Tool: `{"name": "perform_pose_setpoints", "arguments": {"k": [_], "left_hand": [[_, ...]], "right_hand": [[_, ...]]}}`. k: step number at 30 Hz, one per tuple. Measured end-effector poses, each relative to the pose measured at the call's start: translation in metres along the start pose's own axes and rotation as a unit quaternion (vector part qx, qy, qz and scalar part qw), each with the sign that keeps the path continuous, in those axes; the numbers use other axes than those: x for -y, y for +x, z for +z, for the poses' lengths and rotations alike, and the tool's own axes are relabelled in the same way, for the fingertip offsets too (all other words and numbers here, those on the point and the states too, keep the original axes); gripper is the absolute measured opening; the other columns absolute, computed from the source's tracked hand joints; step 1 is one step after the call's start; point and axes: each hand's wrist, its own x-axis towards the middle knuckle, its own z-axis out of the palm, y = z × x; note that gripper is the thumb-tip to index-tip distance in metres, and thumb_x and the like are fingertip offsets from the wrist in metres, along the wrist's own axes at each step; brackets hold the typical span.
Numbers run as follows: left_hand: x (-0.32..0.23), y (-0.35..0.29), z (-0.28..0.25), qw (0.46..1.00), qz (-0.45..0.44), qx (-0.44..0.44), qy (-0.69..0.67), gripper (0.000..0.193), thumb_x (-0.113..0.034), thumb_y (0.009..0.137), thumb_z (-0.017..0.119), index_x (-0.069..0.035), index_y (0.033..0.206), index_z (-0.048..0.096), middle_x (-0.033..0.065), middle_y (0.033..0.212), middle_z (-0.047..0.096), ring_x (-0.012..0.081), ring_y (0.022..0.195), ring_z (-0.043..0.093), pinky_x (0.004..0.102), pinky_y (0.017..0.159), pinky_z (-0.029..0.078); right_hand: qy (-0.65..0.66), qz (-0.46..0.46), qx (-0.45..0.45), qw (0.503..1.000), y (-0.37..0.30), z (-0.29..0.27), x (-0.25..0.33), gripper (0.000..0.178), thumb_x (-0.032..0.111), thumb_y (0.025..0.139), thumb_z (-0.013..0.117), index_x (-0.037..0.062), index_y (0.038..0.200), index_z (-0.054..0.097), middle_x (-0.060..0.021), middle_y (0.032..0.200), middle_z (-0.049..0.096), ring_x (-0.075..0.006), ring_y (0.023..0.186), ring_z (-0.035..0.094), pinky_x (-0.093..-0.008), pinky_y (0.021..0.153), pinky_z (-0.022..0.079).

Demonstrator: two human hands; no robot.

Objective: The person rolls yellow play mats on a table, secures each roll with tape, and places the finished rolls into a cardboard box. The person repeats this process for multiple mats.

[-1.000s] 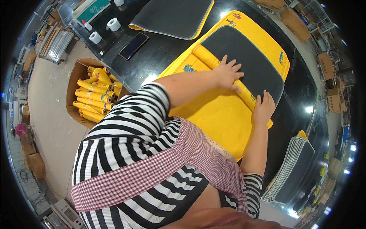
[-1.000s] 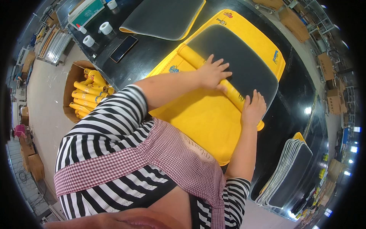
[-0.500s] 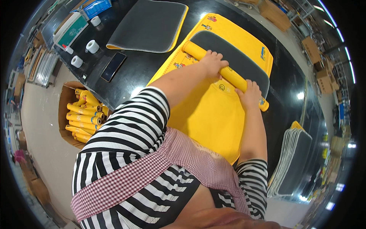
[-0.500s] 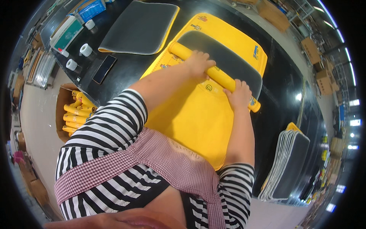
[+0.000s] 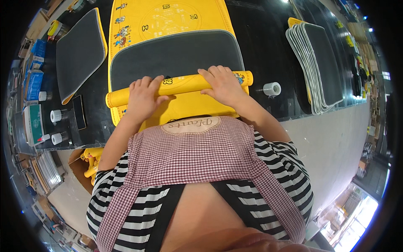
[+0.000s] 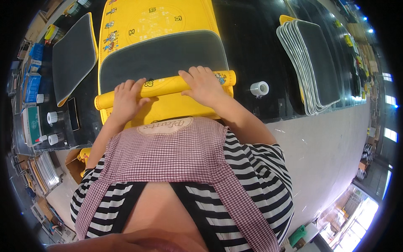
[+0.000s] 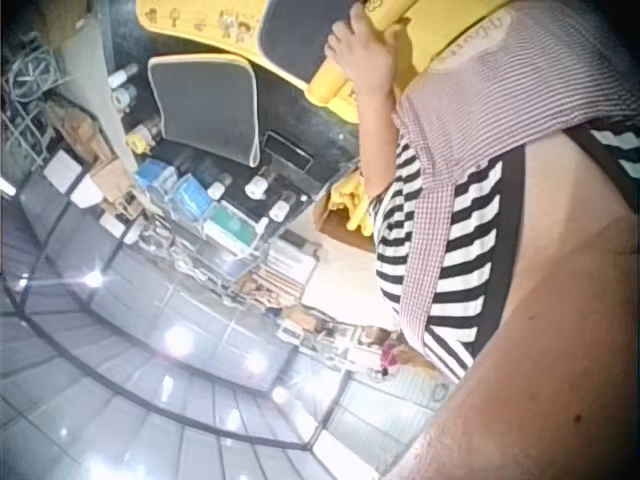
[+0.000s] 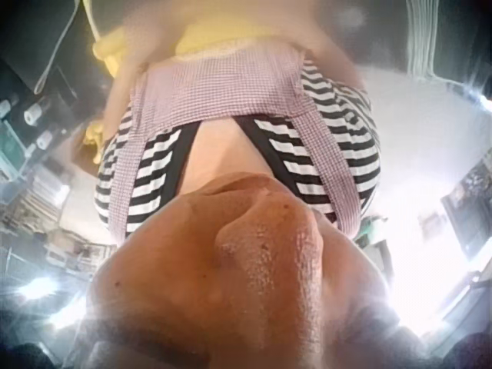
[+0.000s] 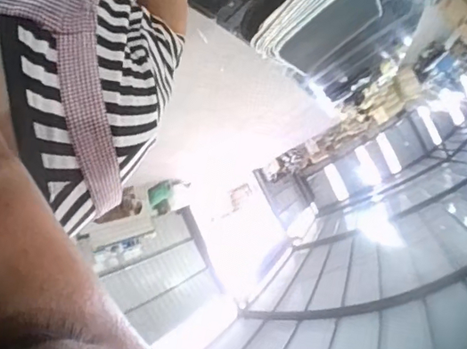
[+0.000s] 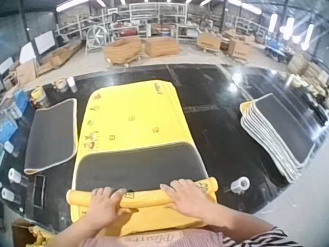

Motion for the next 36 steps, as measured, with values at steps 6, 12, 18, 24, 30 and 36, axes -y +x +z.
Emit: {"name": "perform_pose_setpoints", "arguments": {"k": [6,12,18,24,30,36], "left_hand": [[0.096,-0.076,0.011,0.970,-0.194,-0.118,0.084,0.044,-0.033,0.106,0.059,-0.006,0.140,0.060,0.0191,0.140,0.059,0.0392,0.131,0.054,0.0482,0.113,0.039],[0.076,-0.091,0.014,0.871,-0.363,-0.207,-0.259,0.035,-0.023,0.102,0.068,-0.005,0.132,0.064,0.0139,0.104,0.072,0.0224,0.089,0.069,0.0341,0.083,0.056],[0.086,-0.114,0.073,0.751,-0.239,-0.367,-0.494,0.032,-0.003,0.100,0.071,-0.002,0.129,0.059,0.0163,0.150,0.052,0.0227,0.130,0.057,0.0324,0.110,0.047],[0.085,-0.120,0.072,0.772,-0.219,-0.370,-0.467,0.033,-0.002,0.100,0.068,-0.003,0.131,0.056,0.0152,0.148,0.050,0.0211,0.127,0.058,0.0302,0.104,0.050],[0.100,-0.127,0.072,0.822,-0.227,-0.397,-0.340,0.009,-0.009,0.101,0.069,-0.002,0.107,0.070,0.0101,0.125,0.053,0.0170,0.106,0.059,0.0272,0.090,0.052],[0.093,-0.116,0.057,0.841,-0.249,-0.380,-0.293,0.012,-0.013,0.101,0.069,-0.002,0.103,0.073,0.0110,0.119,0.059,0.0238,0.106,0.062,0.0330,0.089,0.053]], "right_hand": [[0.076,0.280,-0.058,0.955,-0.067,-0.004,-0.056,0.048,0.025,0.104,0.066,0.0040,0.146,0.058,-0.0197,0.149,0.056,-0.0367,0.138,0.054,-0.0442,0.120,0.040],[0.392,0.281,-0.221,0.847,-0.095,0.032,-0.045,0.049,0.016,0.111,0.052,0.0009,0.157,0.043,-0.0189,0.157,0.051,-0.0319,0.144,0.050,-0.0379,0.119,0.040],[0.454,0.293,-0.243,0.806,-0.103,0.046,-0.051,0.046,0.014,0.112,0.049,-0.0017,0.155,0.045,-0.0199,0.155,0.052,-0.0320,0.143,0.052,-0.0385,0.118,0.042],[0.365,0.282,-0.244,0.853,-0.102,0.056,-0.056,0.047,0.018,0.113,0.048,-0.0015,0.155,0.044,-0.0206,0.156,0.052,-0.0330,0.143,0.052,-0.0387,0.118,0.042],[0.323,0.260,-0.235,0.879,-0.104,0.059,-0.063,0.048,0.020,0.113,0.046,-0.0021,0.156,0.043,-0.0219,0.153,0.054,-0.0333,0.141,0.054,-0.0383,0.117,0.042],[0.253,0.267,-0.185,0.911,-0.098,0.049,-0.066,0.048,0.022,0.114,0.043,-0.0029,0.154,0.045,-0.0245,0.151,0.055,-0.0366,0.140,0.055,-0.0403,0.117,0.042]]}}
